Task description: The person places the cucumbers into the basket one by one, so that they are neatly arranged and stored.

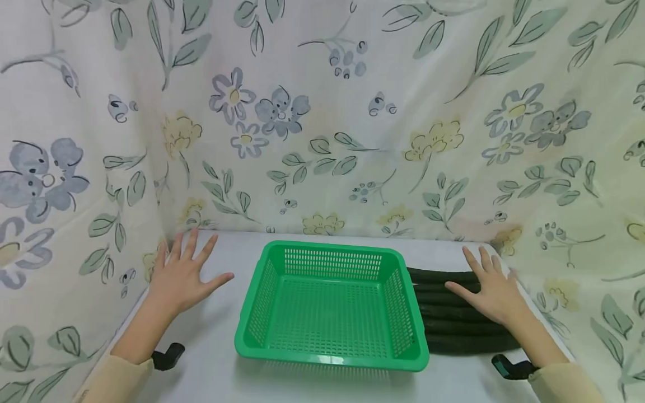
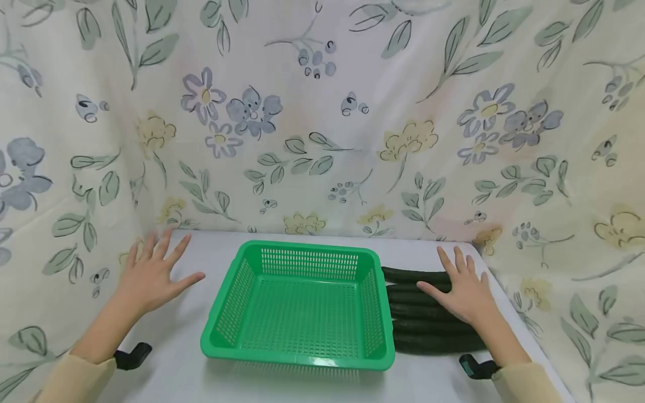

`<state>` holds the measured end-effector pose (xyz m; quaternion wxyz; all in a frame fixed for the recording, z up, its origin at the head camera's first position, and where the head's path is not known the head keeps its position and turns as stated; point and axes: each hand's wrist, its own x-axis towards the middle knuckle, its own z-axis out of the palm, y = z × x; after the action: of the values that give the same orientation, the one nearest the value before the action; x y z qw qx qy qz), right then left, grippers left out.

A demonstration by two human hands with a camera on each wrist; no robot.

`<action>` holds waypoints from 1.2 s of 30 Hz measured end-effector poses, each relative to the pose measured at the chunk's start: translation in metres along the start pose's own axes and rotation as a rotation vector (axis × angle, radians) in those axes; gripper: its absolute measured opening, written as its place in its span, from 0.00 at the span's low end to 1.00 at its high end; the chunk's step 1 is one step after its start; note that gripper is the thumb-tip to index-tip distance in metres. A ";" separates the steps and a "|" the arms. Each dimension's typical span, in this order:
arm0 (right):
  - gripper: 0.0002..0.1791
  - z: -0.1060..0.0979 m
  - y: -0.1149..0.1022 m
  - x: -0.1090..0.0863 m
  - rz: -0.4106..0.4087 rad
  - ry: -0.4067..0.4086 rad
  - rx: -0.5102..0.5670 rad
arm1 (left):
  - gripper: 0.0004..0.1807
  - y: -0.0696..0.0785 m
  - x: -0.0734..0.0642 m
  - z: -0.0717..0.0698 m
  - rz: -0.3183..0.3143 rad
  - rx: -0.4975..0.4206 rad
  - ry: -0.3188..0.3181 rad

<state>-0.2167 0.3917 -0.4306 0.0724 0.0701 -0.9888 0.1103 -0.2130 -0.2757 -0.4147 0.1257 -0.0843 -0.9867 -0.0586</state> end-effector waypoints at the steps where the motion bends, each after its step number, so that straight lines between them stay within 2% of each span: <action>1: 0.58 0.000 0.001 -0.003 0.005 0.003 0.034 | 0.57 0.001 -0.003 0.000 -0.008 -0.024 -0.005; 8: 0.52 -0.003 0.013 -0.032 0.073 0.044 0.255 | 0.53 0.008 -0.021 0.003 -0.062 -0.175 -0.051; 15: 0.52 0.004 0.027 -0.055 0.256 0.018 0.354 | 0.49 0.022 -0.041 0.011 -0.100 -0.329 -0.060; 20: 0.50 0.013 0.037 -0.072 0.324 0.090 0.435 | 0.49 0.033 -0.053 0.024 -0.118 -0.408 -0.060; 22: 0.49 0.019 0.039 -0.078 0.340 0.175 0.444 | 0.47 0.037 -0.060 0.030 -0.102 -0.447 -0.013; 24: 0.47 0.026 0.040 -0.083 0.367 0.302 0.430 | 0.45 0.043 -0.068 0.036 -0.069 -0.492 0.046; 27: 0.37 0.035 0.042 -0.089 0.417 0.525 0.415 | 0.44 0.054 -0.077 0.044 0.005 -0.557 0.137; 30: 0.27 0.041 0.047 -0.096 0.449 0.684 0.425 | 0.43 0.066 -0.080 0.050 0.041 -0.609 0.171; 33: 0.21 0.043 0.055 -0.104 0.500 0.748 0.445 | 0.41 0.077 -0.081 0.053 0.017 -0.664 0.179; 36: 0.13 0.044 0.061 -0.112 0.618 0.738 0.472 | 0.37 0.088 -0.083 0.053 -0.031 -0.717 0.196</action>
<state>-0.1219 0.4547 -0.5039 0.3616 -0.2533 -0.8206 0.3629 -0.1311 -0.1951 -0.4790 0.1812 -0.1020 -0.8880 -0.4101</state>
